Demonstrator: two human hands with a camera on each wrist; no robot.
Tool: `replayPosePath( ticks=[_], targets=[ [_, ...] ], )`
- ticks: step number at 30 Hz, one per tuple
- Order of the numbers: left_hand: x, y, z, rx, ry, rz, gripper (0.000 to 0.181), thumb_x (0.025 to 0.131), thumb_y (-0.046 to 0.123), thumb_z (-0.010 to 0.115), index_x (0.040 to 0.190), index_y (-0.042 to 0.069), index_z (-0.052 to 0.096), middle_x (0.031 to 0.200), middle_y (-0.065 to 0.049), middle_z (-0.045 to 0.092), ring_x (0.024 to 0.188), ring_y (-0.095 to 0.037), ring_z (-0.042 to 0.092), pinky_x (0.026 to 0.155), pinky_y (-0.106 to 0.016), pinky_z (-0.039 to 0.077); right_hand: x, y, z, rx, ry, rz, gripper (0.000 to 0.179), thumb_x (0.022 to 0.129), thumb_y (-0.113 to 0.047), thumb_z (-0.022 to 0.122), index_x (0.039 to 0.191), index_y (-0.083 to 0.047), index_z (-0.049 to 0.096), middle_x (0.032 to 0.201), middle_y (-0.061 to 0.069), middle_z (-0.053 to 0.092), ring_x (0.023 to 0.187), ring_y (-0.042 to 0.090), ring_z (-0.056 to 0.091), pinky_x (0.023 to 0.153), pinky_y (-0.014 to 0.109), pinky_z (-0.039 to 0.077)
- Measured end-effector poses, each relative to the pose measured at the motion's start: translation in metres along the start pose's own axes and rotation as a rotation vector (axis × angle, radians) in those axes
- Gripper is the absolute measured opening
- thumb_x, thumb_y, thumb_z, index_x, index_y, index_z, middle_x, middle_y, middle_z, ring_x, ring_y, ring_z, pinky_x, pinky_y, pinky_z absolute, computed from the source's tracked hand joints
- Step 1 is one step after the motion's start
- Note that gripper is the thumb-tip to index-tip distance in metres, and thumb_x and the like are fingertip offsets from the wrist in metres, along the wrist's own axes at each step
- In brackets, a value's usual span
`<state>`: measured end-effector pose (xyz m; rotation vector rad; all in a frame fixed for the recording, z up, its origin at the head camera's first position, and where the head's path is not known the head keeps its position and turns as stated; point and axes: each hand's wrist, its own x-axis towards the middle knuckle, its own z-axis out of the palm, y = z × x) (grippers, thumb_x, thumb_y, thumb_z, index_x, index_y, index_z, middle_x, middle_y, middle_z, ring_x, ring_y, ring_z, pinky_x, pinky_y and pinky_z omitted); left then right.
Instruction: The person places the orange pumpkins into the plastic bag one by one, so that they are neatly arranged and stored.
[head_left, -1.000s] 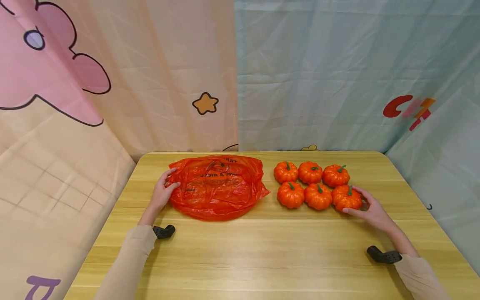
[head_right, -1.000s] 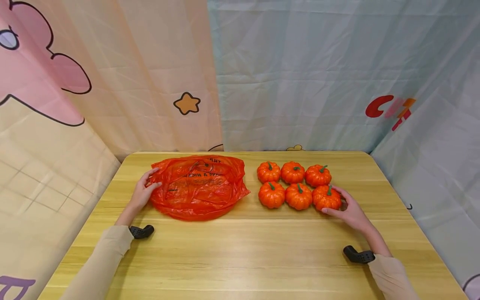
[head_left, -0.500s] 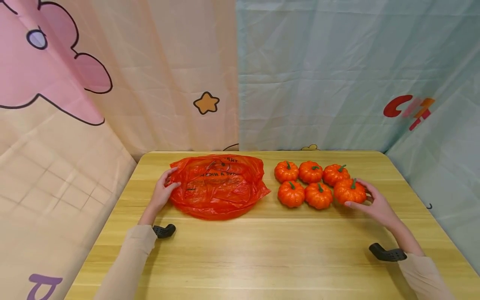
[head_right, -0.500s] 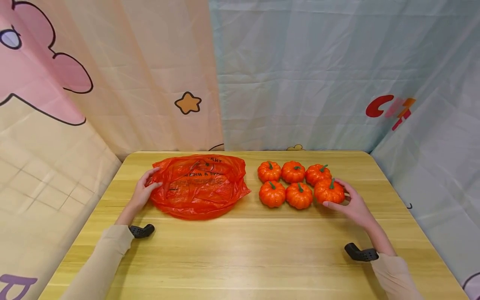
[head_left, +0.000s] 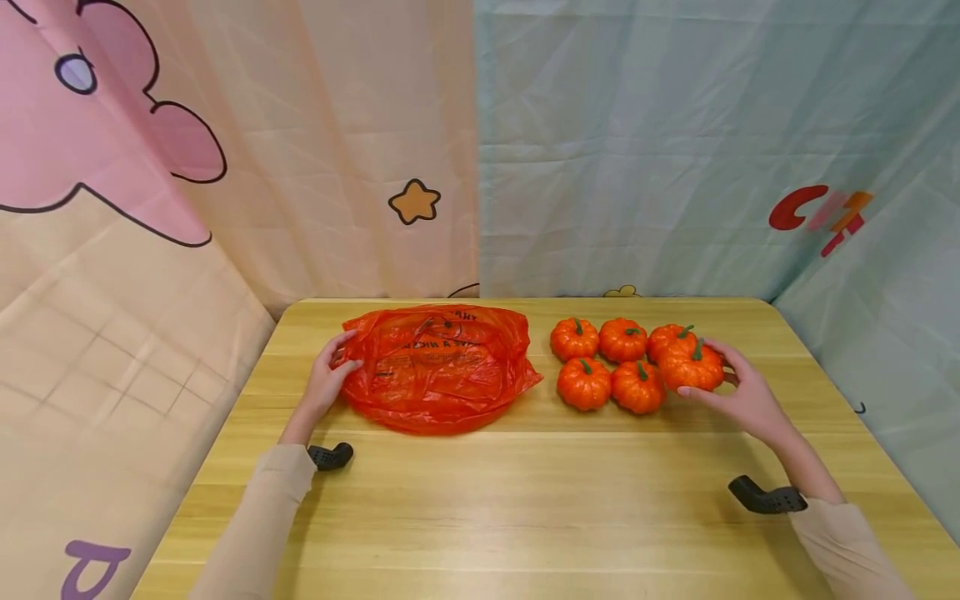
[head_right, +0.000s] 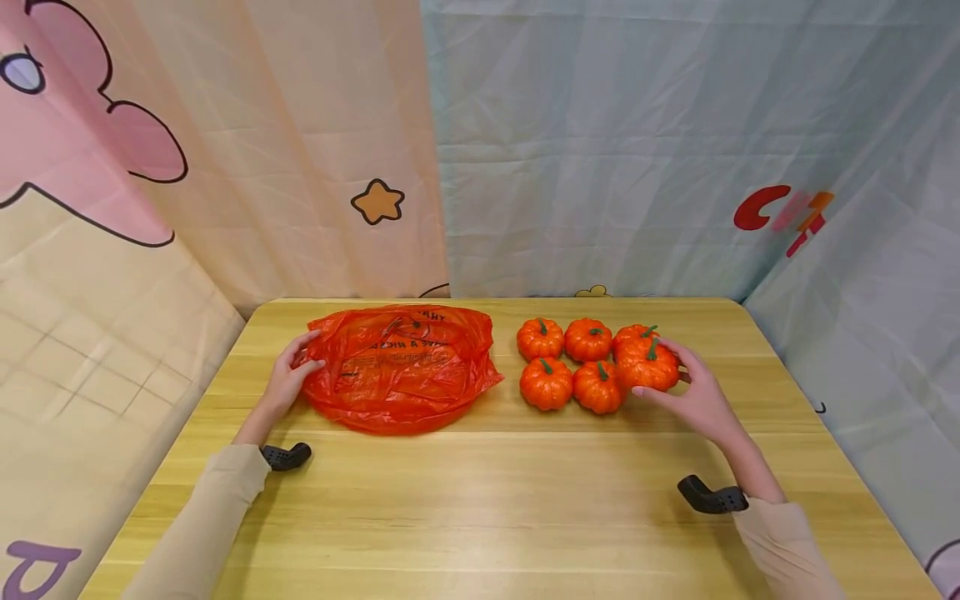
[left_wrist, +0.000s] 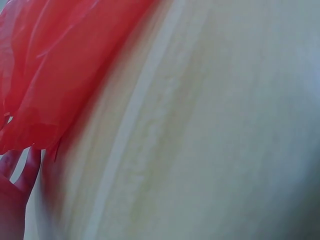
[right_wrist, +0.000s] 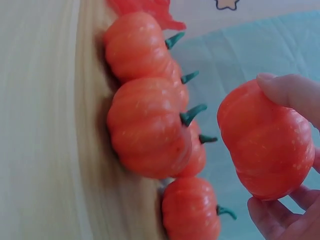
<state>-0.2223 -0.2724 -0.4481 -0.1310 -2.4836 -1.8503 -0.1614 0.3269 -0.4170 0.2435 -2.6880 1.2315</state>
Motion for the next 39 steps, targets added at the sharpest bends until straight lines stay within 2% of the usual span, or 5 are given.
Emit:
replayPosePath(
  ticks=[10, 17, 26, 31, 39],
  targets=[
    [0.006, -0.004, -0.002, -0.007, 0.000, 0.019, 0.053, 0.095, 0.000, 0.049, 0.146, -0.002, 0.034, 0.149, -0.025, 0.033, 0.123, -0.038, 0.041, 0.076, -0.007, 0.047, 0.014, -0.029, 0.014, 0.065, 0.035, -0.084, 0.080, 0.076, -0.009, 0.079, 0.144, -0.004, 0.038, 0.133, 0.002, 0.045, 0.107, -0.015, 0.038, 0.085, -0.001, 0.033],
    [0.017, -0.028, -0.004, 0.034, 0.023, 0.041, 0.052, 0.096, 0.004, 0.050, 0.146, 0.005, 0.036, 0.150, -0.020, 0.035, 0.122, -0.034, 0.043, 0.078, -0.006, 0.046, 0.021, -0.051, 0.027, 0.097, -0.013, -0.019, 0.081, 0.080, -0.017, 0.078, 0.148, -0.009, 0.034, 0.143, 0.018, 0.040, 0.108, -0.013, 0.038, 0.084, 0.002, 0.035],
    [0.014, -0.032, -0.007, 0.051, 0.023, 0.035, 0.053, 0.096, 0.005, 0.050, 0.147, 0.006, 0.035, 0.151, -0.018, 0.034, 0.118, -0.028, 0.043, 0.079, -0.006, 0.046, 0.030, -0.070, 0.061, 0.196, -0.083, 0.018, 0.082, 0.081, -0.019, 0.077, 0.149, -0.013, 0.031, 0.147, 0.015, 0.037, 0.124, 0.028, 0.046, 0.096, 0.025, 0.046],
    [0.010, -0.026, -0.007, 0.035, 0.009, 0.023, 0.054, 0.096, 0.003, 0.050, 0.147, 0.003, 0.033, 0.152, -0.021, 0.032, 0.121, -0.032, 0.042, 0.079, -0.005, 0.045, 0.035, -0.083, 0.087, 0.224, -0.107, 0.003, 0.082, 0.079, -0.022, 0.078, 0.148, -0.013, 0.034, 0.148, 0.016, 0.037, 0.129, 0.036, 0.042, 0.103, 0.054, 0.038],
    [-0.001, -0.003, -0.001, 0.026, -0.006, 0.025, 0.054, 0.094, -0.002, 0.048, 0.146, -0.004, 0.031, 0.150, -0.026, 0.030, 0.124, -0.038, 0.039, 0.079, -0.004, 0.044, 0.046, -0.110, 0.124, 0.317, -0.155, -0.051, 0.080, 0.077, -0.020, 0.080, 0.145, -0.017, 0.037, 0.147, 0.012, 0.039, 0.129, 0.034, 0.044, 0.102, 0.056, 0.042]
  ],
)
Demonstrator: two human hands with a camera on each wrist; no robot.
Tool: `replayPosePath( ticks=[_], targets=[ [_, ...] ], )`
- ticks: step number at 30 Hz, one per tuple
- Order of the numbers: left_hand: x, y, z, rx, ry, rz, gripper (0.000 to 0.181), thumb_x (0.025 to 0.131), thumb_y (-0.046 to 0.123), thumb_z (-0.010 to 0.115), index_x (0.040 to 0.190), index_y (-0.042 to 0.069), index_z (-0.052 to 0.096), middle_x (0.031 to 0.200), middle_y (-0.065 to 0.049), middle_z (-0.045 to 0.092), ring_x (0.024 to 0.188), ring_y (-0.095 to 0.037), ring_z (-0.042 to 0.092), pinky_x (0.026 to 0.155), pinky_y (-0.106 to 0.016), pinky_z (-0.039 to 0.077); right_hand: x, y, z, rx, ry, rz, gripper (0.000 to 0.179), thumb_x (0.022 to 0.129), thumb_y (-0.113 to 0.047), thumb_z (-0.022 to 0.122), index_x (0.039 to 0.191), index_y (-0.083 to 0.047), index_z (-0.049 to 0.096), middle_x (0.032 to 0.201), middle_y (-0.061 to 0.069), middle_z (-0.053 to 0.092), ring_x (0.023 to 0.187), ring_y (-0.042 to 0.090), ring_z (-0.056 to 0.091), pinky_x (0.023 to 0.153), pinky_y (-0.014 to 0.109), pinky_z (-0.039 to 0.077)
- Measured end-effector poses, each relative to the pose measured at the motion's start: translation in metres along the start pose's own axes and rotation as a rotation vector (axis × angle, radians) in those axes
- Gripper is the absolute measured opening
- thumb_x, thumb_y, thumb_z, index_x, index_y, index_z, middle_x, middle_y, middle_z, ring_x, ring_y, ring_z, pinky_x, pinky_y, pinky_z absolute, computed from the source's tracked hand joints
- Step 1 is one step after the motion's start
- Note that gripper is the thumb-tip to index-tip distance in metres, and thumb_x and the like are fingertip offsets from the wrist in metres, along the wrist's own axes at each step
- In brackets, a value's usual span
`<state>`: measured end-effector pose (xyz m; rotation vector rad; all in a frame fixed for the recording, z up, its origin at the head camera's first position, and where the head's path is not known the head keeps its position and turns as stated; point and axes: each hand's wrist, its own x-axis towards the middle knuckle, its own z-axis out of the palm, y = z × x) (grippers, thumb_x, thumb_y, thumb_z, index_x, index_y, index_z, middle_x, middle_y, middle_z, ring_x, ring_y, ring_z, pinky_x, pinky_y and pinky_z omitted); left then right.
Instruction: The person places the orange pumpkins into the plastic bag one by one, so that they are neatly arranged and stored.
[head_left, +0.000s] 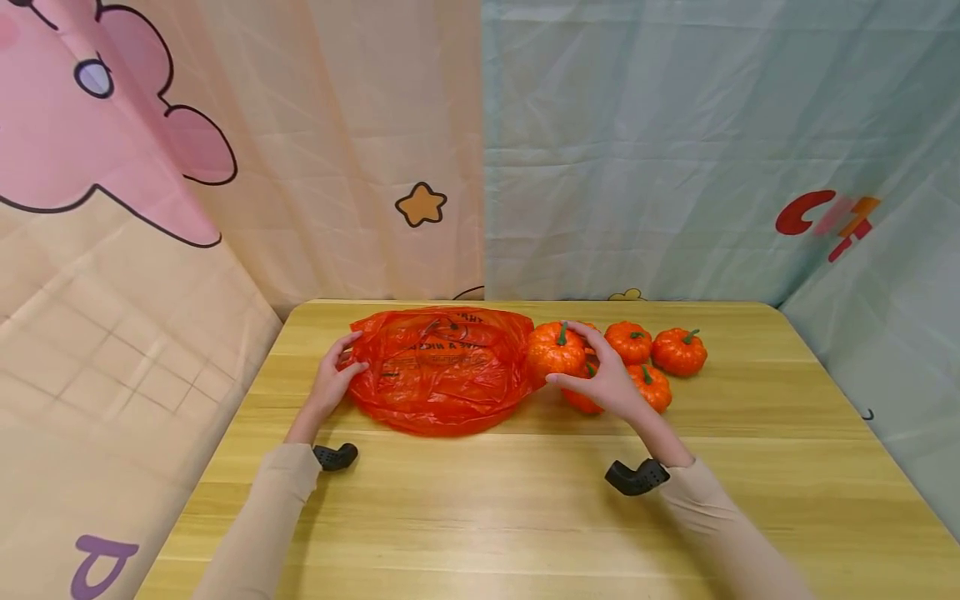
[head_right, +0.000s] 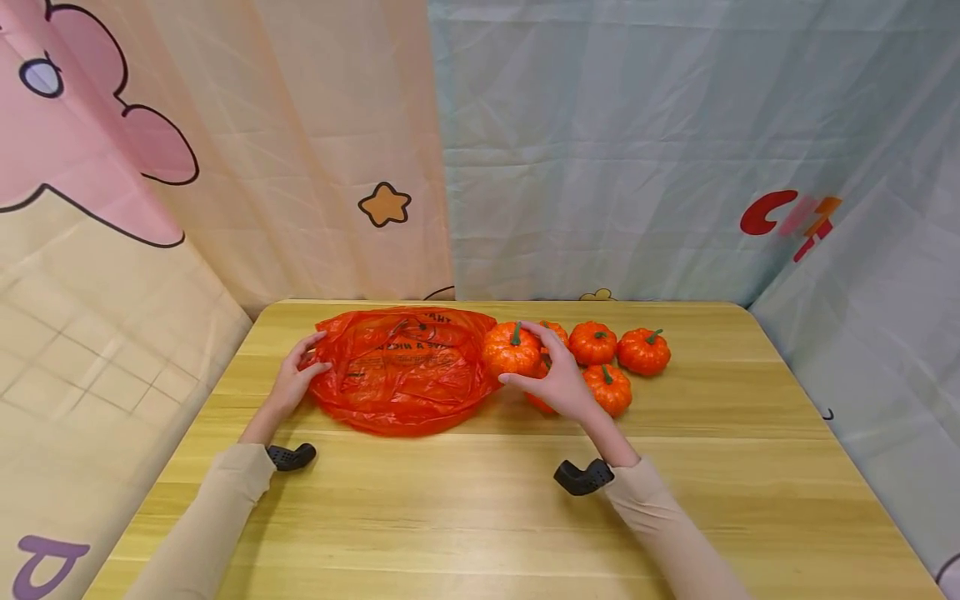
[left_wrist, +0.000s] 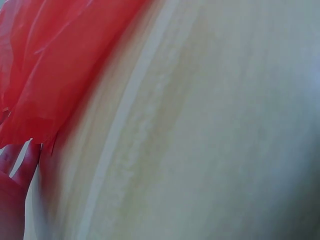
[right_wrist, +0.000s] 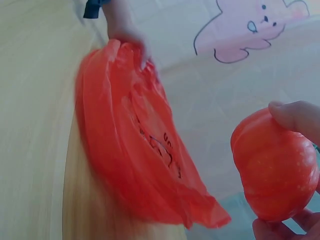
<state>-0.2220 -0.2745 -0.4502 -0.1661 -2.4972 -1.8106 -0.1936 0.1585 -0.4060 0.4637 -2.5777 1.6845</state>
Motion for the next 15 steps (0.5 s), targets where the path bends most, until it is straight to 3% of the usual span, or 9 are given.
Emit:
replayPosePath(
  ticks=[6, 15],
  targets=[
    [-0.001, 0.001, 0.000, -0.021, -0.002, -0.011, 0.054, 0.095, -0.001, 0.049, 0.146, -0.003, 0.032, 0.151, -0.025, 0.031, 0.125, -0.038, 0.039, 0.078, -0.004, 0.045, 0.015, -0.008, 0.030, 0.029, -0.054, -0.003, 0.081, 0.078, -0.024, 0.080, 0.146, -0.015, 0.037, 0.147, 0.011, 0.041, 0.128, 0.033, 0.046, 0.105, 0.052, 0.040],
    [0.000, 0.000, -0.001, -0.021, 0.003, -0.009, 0.055, 0.095, 0.000, 0.049, 0.146, -0.002, 0.032, 0.151, -0.024, 0.031, 0.125, -0.037, 0.038, 0.079, -0.003, 0.043, 0.041, -0.018, 0.062, 0.069, -0.104, 0.031, 0.080, 0.077, -0.028, 0.080, 0.145, -0.022, 0.038, 0.147, 0.009, 0.039, 0.125, 0.034, 0.046, 0.099, 0.050, 0.046]
  ],
)
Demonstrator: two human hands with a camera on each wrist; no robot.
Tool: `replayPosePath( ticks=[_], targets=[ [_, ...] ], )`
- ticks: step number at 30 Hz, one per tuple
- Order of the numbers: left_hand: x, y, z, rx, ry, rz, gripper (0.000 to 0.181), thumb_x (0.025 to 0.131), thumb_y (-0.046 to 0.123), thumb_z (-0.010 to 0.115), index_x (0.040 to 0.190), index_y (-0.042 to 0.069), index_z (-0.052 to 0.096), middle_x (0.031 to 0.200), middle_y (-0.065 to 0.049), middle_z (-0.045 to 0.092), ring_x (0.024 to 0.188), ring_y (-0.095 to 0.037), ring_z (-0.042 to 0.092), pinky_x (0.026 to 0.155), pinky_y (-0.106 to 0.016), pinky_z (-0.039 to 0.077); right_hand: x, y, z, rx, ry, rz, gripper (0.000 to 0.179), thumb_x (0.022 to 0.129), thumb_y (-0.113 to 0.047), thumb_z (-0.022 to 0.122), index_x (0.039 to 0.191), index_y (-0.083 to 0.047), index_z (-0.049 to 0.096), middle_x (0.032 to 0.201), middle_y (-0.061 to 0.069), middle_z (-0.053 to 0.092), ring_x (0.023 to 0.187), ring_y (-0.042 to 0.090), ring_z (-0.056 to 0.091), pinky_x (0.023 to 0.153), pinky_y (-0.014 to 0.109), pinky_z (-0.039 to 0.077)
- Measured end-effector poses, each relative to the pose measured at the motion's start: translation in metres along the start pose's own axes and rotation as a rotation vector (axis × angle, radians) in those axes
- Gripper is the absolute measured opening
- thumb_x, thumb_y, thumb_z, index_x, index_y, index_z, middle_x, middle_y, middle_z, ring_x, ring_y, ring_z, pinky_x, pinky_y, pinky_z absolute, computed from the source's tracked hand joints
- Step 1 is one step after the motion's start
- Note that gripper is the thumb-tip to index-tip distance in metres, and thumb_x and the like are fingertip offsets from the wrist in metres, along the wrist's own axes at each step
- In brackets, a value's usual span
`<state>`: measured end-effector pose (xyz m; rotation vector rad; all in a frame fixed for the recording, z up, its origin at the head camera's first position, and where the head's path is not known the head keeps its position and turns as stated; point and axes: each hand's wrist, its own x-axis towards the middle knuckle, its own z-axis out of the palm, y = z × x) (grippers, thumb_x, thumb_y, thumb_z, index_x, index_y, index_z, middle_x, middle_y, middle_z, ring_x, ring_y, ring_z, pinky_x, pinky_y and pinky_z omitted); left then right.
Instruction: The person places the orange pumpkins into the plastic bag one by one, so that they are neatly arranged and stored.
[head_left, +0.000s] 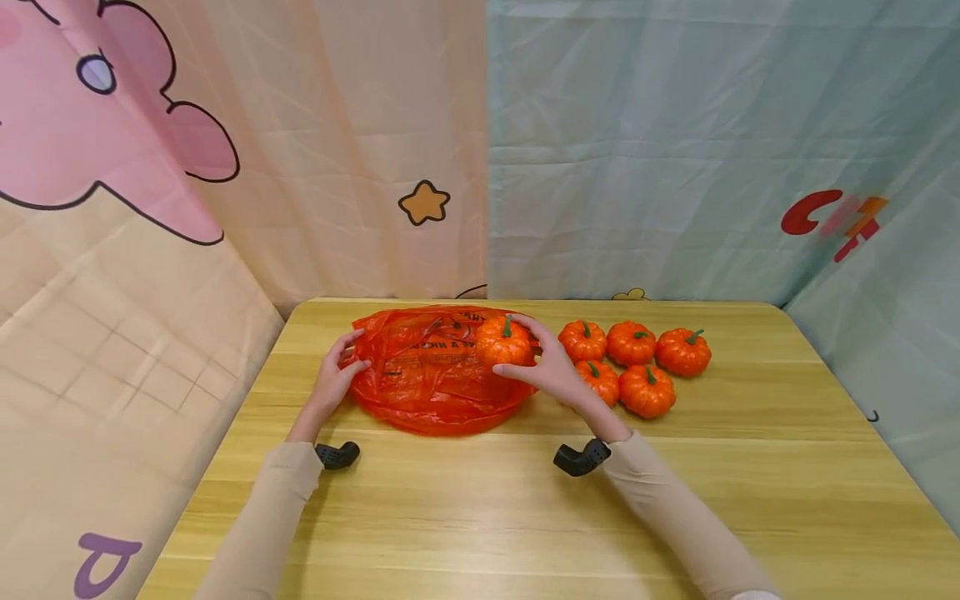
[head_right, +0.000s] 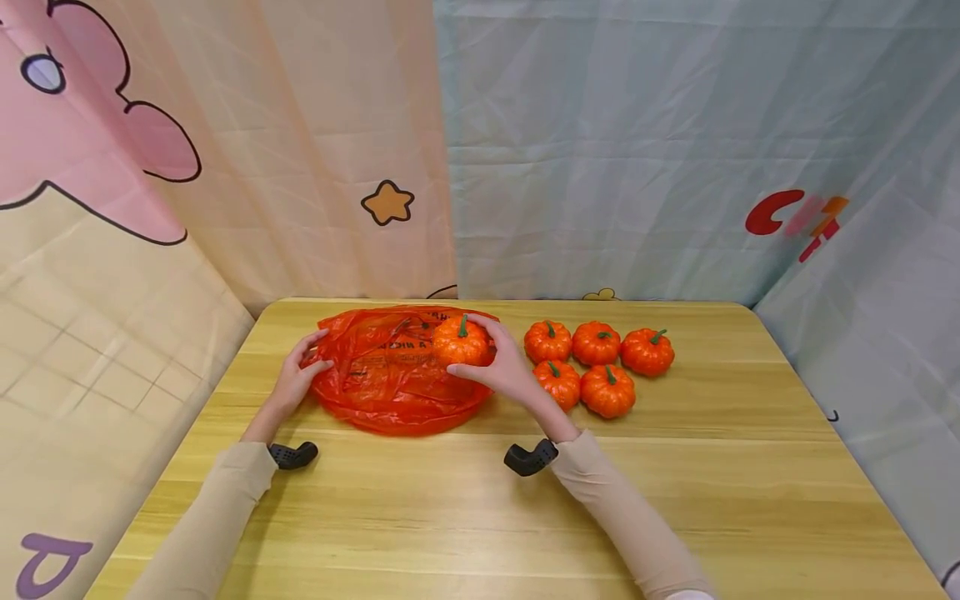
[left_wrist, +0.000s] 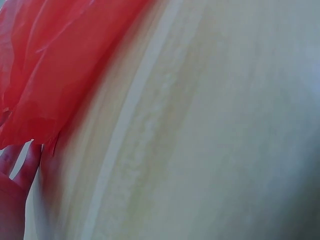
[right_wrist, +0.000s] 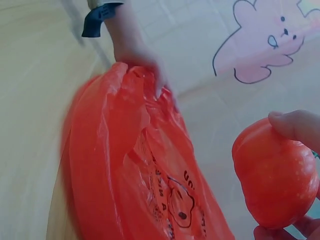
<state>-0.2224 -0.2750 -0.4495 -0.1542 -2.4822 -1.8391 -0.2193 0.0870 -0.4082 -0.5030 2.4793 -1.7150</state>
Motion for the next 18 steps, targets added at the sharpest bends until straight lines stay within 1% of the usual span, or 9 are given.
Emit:
replayPosePath(
  ticks=[4, 7, 8, 12, 15, 17, 18],
  targets=[
    [0.000, 0.001, 0.000, 0.009, 0.005, 0.005, 0.055, 0.094, 0.000, 0.049, 0.146, -0.002, 0.032, 0.150, -0.025, 0.032, 0.125, -0.038, 0.039, 0.080, -0.003, 0.043, 0.014, -0.007, 0.013, -0.008, -0.011, -0.014, 0.081, 0.076, -0.024, 0.081, 0.145, -0.021, 0.038, 0.146, 0.008, 0.040, 0.125, 0.032, 0.049, 0.100, 0.049, 0.046],
    [0.001, -0.001, 0.000, 0.011, -0.001, 0.015, 0.055, 0.094, 0.000, 0.049, 0.146, -0.003, 0.031, 0.149, -0.026, 0.033, 0.126, -0.040, 0.039, 0.081, -0.003, 0.042, 0.023, -0.011, 0.023, -0.011, -0.020, -0.035, 0.081, 0.075, -0.022, 0.081, 0.144, -0.020, 0.039, 0.146, 0.008, 0.040, 0.125, 0.031, 0.049, 0.101, 0.049, 0.045],
    [0.002, -0.003, 0.000, 0.005, -0.001, 0.017, 0.055, 0.094, 0.000, 0.049, 0.146, -0.003, 0.031, 0.149, -0.027, 0.033, 0.127, -0.040, 0.038, 0.082, -0.003, 0.041, 0.026, -0.011, 0.026, -0.014, -0.024, -0.041, 0.081, 0.075, -0.022, 0.081, 0.144, -0.019, 0.039, 0.146, 0.008, 0.040, 0.125, 0.031, 0.049, 0.101, 0.048, 0.046],
    [0.008, -0.018, -0.001, -0.008, 0.005, 0.017, 0.055, 0.095, 0.001, 0.049, 0.147, 0.000, 0.031, 0.149, -0.024, 0.034, 0.131, -0.038, 0.036, 0.085, -0.002, 0.040, 0.037, -0.011, 0.038, -0.033, -0.034, -0.062, 0.080, 0.075, -0.023, 0.082, 0.143, -0.018, 0.040, 0.145, 0.008, 0.041, 0.126, 0.030, 0.048, 0.101, 0.047, 0.046],
    [0.012, -0.029, -0.002, -0.016, 0.021, 0.028, 0.055, 0.095, 0.003, 0.051, 0.147, 0.003, 0.033, 0.148, -0.022, 0.035, 0.130, -0.036, 0.038, 0.085, -0.002, 0.040, 0.046, -0.012, 0.045, -0.051, -0.035, -0.070, 0.081, 0.074, -0.024, 0.083, 0.143, -0.017, 0.041, 0.144, 0.008, 0.042, 0.125, 0.029, 0.048, 0.101, 0.046, 0.046],
    [0.013, -0.032, -0.002, -0.011, 0.024, 0.039, 0.055, 0.095, 0.004, 0.051, 0.147, 0.004, 0.033, 0.148, -0.022, 0.036, 0.129, -0.035, 0.039, 0.086, -0.003, 0.040, 0.052, -0.013, 0.050, -0.050, -0.042, -0.074, 0.081, 0.075, -0.024, 0.082, 0.143, -0.015, 0.040, 0.143, 0.007, 0.043, 0.125, 0.029, 0.047, 0.102, 0.046, 0.046],
    [0.012, -0.028, -0.002, -0.016, 0.021, 0.036, 0.055, 0.095, 0.003, 0.051, 0.147, 0.003, 0.032, 0.148, -0.022, 0.036, 0.130, -0.036, 0.038, 0.085, -0.003, 0.040, 0.055, -0.013, 0.053, -0.052, -0.044, -0.074, 0.081, 0.075, -0.024, 0.082, 0.143, -0.016, 0.040, 0.142, 0.008, 0.043, 0.125, 0.029, 0.048, 0.101, 0.046, 0.046]
  ],
)
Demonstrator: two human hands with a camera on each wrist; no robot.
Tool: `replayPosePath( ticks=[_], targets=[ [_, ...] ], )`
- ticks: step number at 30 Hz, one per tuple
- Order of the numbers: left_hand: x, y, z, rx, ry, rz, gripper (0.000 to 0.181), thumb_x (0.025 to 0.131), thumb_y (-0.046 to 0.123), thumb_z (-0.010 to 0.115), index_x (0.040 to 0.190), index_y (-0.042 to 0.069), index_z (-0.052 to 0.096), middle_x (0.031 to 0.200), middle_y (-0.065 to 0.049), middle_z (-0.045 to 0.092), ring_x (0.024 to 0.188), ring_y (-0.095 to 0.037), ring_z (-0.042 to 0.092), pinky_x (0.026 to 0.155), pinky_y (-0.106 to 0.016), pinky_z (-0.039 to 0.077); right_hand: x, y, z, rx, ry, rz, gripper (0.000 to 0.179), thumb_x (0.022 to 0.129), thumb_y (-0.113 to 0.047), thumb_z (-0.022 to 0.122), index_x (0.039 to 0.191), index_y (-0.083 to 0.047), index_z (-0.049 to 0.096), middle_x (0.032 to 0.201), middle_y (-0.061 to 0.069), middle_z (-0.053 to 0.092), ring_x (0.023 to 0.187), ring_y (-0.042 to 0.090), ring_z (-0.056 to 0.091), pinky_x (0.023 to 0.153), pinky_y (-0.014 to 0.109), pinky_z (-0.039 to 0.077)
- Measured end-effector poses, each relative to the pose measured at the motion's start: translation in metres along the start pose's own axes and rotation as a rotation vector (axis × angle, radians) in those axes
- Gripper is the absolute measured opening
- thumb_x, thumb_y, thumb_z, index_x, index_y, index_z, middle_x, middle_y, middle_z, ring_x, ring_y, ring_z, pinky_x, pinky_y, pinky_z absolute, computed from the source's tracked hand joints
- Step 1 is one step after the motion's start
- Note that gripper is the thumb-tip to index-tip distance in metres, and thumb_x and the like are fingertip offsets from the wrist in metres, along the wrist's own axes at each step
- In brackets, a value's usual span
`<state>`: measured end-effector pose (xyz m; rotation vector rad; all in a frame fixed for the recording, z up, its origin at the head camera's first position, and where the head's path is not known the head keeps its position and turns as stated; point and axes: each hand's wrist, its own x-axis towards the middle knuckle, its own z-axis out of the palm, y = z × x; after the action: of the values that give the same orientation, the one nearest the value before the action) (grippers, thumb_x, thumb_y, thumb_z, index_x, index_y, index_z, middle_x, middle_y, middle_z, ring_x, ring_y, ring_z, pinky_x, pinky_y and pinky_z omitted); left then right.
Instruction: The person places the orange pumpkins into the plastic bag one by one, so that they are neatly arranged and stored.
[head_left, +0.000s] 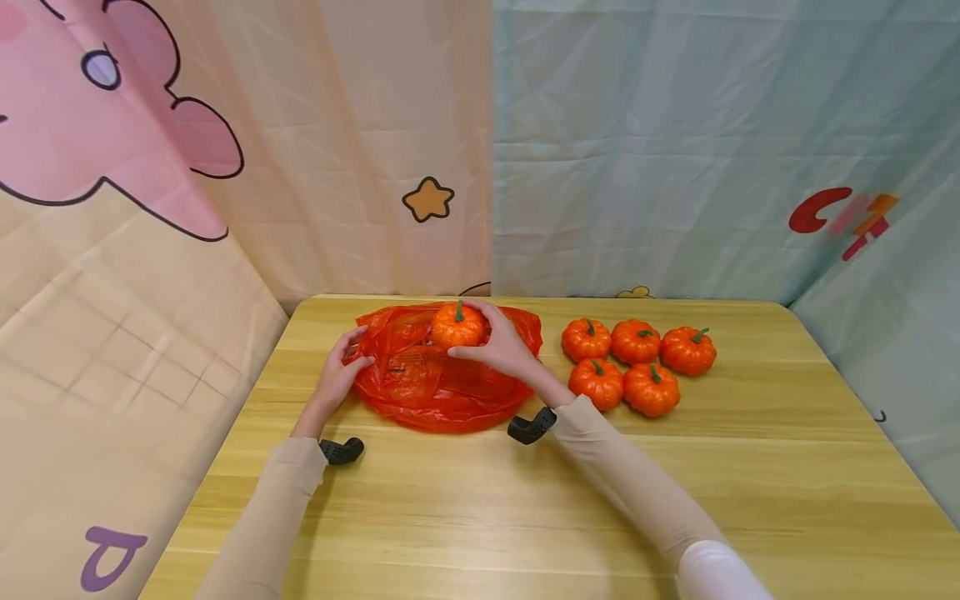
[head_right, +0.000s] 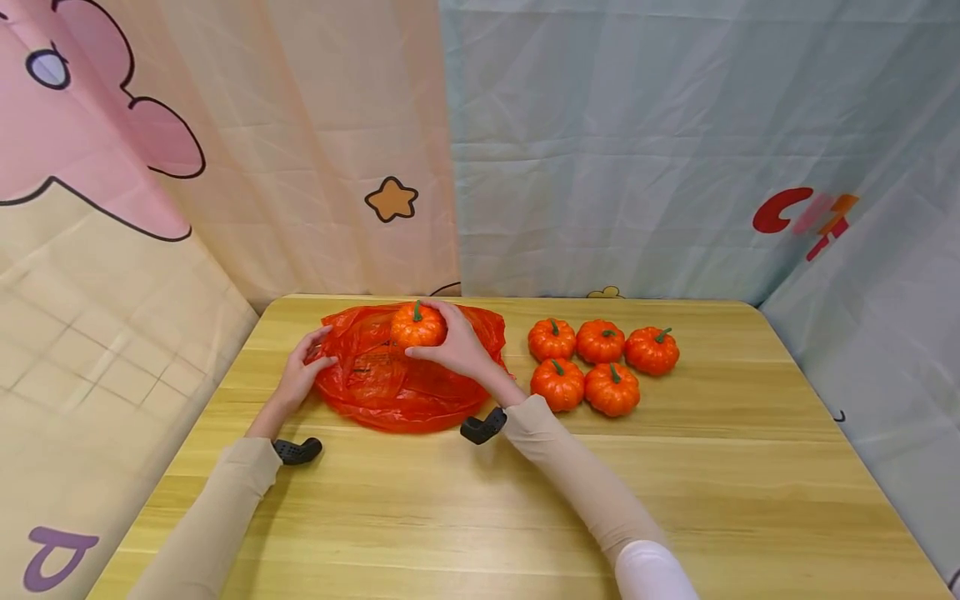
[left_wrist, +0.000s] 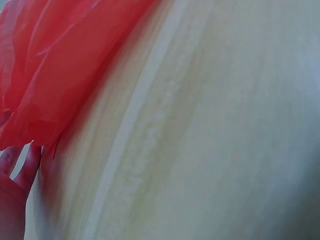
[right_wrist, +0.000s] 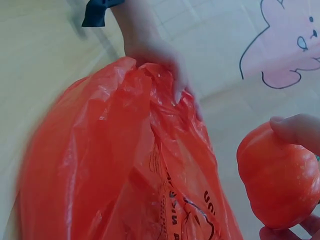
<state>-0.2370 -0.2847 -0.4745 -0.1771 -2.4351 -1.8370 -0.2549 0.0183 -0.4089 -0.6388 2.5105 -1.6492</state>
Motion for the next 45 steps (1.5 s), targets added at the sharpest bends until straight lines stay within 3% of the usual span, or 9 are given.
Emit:
replayPosePath(
  ticks=[6, 9, 13, 22, 26, 40, 45],
  targets=[
    [-0.001, 0.008, 0.001, -0.017, -0.008, -0.011, 0.055, 0.095, 0.000, 0.049, 0.147, 0.001, 0.032, 0.147, -0.025, 0.035, 0.129, -0.038, 0.038, 0.083, -0.003, 0.042, 0.019, -0.003, 0.014, 0.008, -0.010, -0.001, 0.078, 0.075, -0.022, 0.082, 0.141, -0.016, 0.041, 0.139, 0.009, 0.046, 0.121, 0.029, 0.050, 0.100, 0.046, 0.047],
    [0.002, -0.004, -0.001, 0.010, -0.007, 0.007, 0.054, 0.096, 0.003, 0.050, 0.147, 0.004, 0.033, 0.146, -0.023, 0.037, 0.128, -0.035, 0.040, 0.085, -0.004, 0.042, 0.026, -0.005, 0.020, -0.002, -0.019, -0.003, 0.077, 0.074, -0.021, 0.082, 0.140, -0.016, 0.043, 0.138, 0.009, 0.047, 0.120, 0.028, 0.051, 0.100, 0.045, 0.047],
    [0.002, -0.004, -0.001, 0.023, -0.012, -0.002, 0.054, 0.096, 0.004, 0.050, 0.147, 0.005, 0.034, 0.147, -0.021, 0.037, 0.128, -0.035, 0.040, 0.084, -0.004, 0.042, 0.033, -0.004, 0.028, -0.024, -0.026, 0.004, 0.077, 0.073, -0.022, 0.083, 0.140, -0.016, 0.044, 0.138, 0.009, 0.047, 0.121, 0.027, 0.050, 0.101, 0.043, 0.047],
    [-0.008, 0.022, 0.001, -0.013, -0.026, -0.036, 0.055, 0.094, -0.001, 0.049, 0.146, -0.002, 0.032, 0.149, -0.026, 0.033, 0.131, -0.041, 0.037, 0.082, -0.003, 0.042, 0.049, 0.003, 0.047, -0.034, -0.034, 0.022, 0.075, 0.073, -0.021, 0.082, 0.139, -0.015, 0.046, 0.138, 0.010, 0.046, 0.120, 0.028, 0.048, 0.100, 0.043, 0.047],
    [-0.009, 0.027, 0.002, -0.007, -0.025, -0.041, 0.054, 0.094, -0.001, 0.049, 0.146, -0.002, 0.033, 0.149, -0.025, 0.034, 0.132, -0.040, 0.037, 0.083, -0.003, 0.041, 0.055, 0.007, 0.055, -0.062, -0.048, 0.039, 0.076, 0.073, -0.023, 0.083, 0.139, -0.016, 0.047, 0.139, 0.009, 0.046, 0.122, 0.027, 0.048, 0.101, 0.043, 0.046],
    [-0.007, 0.025, 0.002, -0.007, -0.031, -0.048, 0.055, 0.094, 0.000, 0.048, 0.146, -0.001, 0.032, 0.150, -0.024, 0.033, 0.131, -0.041, 0.038, 0.082, -0.004, 0.043, 0.067, 0.014, 0.079, -0.097, -0.075, 0.038, 0.078, 0.071, -0.020, 0.084, 0.139, -0.011, 0.047, 0.137, 0.012, 0.051, 0.121, 0.028, 0.051, 0.103, 0.041, 0.044],
    [-0.003, 0.012, 0.001, 0.001, -0.026, -0.038, 0.055, 0.095, 0.001, 0.049, 0.147, 0.001, 0.032, 0.150, -0.023, 0.032, 0.131, -0.042, 0.037, 0.083, -0.005, 0.043, 0.069, 0.019, 0.084, -0.101, -0.063, 0.057, 0.077, 0.072, -0.020, 0.084, 0.139, -0.011, 0.047, 0.137, 0.013, 0.050, 0.121, 0.029, 0.050, 0.104, 0.042, 0.043]
  ],
)
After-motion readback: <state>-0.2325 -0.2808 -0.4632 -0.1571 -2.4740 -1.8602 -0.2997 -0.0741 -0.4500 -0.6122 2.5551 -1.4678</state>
